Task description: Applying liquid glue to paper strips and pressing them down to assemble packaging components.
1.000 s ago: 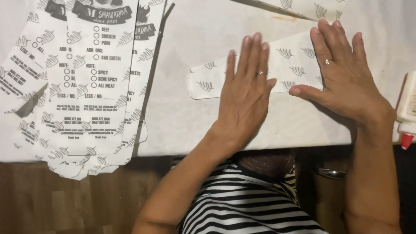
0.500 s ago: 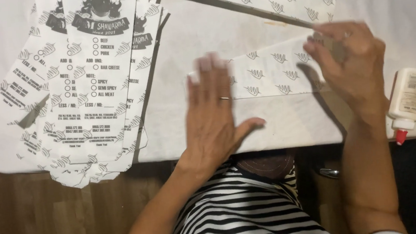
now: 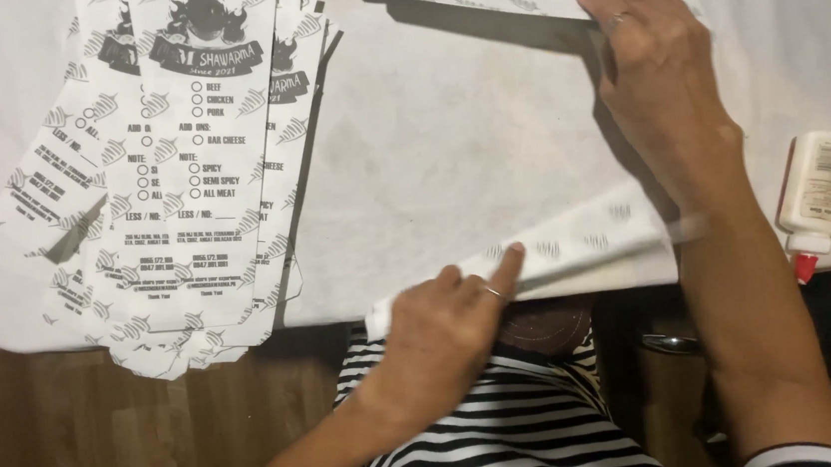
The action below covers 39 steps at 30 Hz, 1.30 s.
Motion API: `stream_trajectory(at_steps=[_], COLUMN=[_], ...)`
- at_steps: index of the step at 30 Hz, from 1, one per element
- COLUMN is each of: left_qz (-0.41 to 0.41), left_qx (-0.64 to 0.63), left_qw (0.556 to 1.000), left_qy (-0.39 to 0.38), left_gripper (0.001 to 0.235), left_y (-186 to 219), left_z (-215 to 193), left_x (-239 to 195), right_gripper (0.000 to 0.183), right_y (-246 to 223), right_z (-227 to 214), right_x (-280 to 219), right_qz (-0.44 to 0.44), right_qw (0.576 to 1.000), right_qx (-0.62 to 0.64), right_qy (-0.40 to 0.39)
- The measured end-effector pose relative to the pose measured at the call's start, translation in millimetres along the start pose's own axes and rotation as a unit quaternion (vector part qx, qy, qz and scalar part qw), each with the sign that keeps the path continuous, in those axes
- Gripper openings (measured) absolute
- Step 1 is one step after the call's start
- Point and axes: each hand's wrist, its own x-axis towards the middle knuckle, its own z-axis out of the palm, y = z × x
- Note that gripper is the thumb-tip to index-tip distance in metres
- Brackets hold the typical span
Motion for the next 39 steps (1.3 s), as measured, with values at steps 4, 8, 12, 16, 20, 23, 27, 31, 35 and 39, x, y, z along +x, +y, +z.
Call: stream_trajectory(at_steps=[4,8,12,16,20,23,27,31,35,39], left_qz=[-0.243,-0.343,-0.316,-0.332,-0.236,-0.087,0.031,0.054,0.085,0.063], left_qx=[-0.188,-0.073,0.215,0.343,0.344,0.050,-0.050,0.019,0.108,0.040], left_qw=[0.950,0.914,0.904,0.866,0.875,0.973,0.998,0.998,0.989,0.997], left_qy=[0.049,0.203,0.193,0.151,0.248,0.206,0.008,0.021,0.058,0.038], left_gripper=[0.047,0.036,0.028,0.053,0.022,0.016,0.026,0.023,0.021,0.004], left_y=[-48.5,-92.3,-133.0,-135.3,-111.9,-74.8,-70.2,-61.3,-60.4,-64.5], left_z=[-54.2,-86.3,-81.0,-77.2,-54.4,-37.2,-4.2,0.3,6.7,2.8], left_x=[-1.5,-13.3,-30.6,-25.7,11.3,46.7,67.7,71.5,70.0,70.6], right_gripper=[0.044,0.036,0.043,0.029,0.067,0.056,0.037,0.031,0.055,0.059], right_y=[-26.4,-71.4,-56.3,-8.6,33.6,29.3,44.0,41.1,2.4,-34.7], right_z=[-34.4,-63.9,-78.6,-102.9,-102.9,-107.3,-94.4,-94.4,-88.9,-76.5], right_x=[-26.8,-44.0,-78.1,-153.6,-211.5,-197.7,-220.8,-237.3,-198.4,-159.6], right_qz=[0.024,0.065,0.084,0.279,0.558,0.561,0.627,0.612,0.552,0.411], right_qw=[1.000,0.988,0.983,0.957,0.820,0.796,0.719,0.592,0.565,0.758], right_qx=[0.010,0.117,0.133,0.063,0.097,0.221,0.291,0.450,0.503,0.372], right_qy=[0.001,-0.083,-0.095,0.048,-0.076,-0.051,0.073,0.270,0.350,0.342])
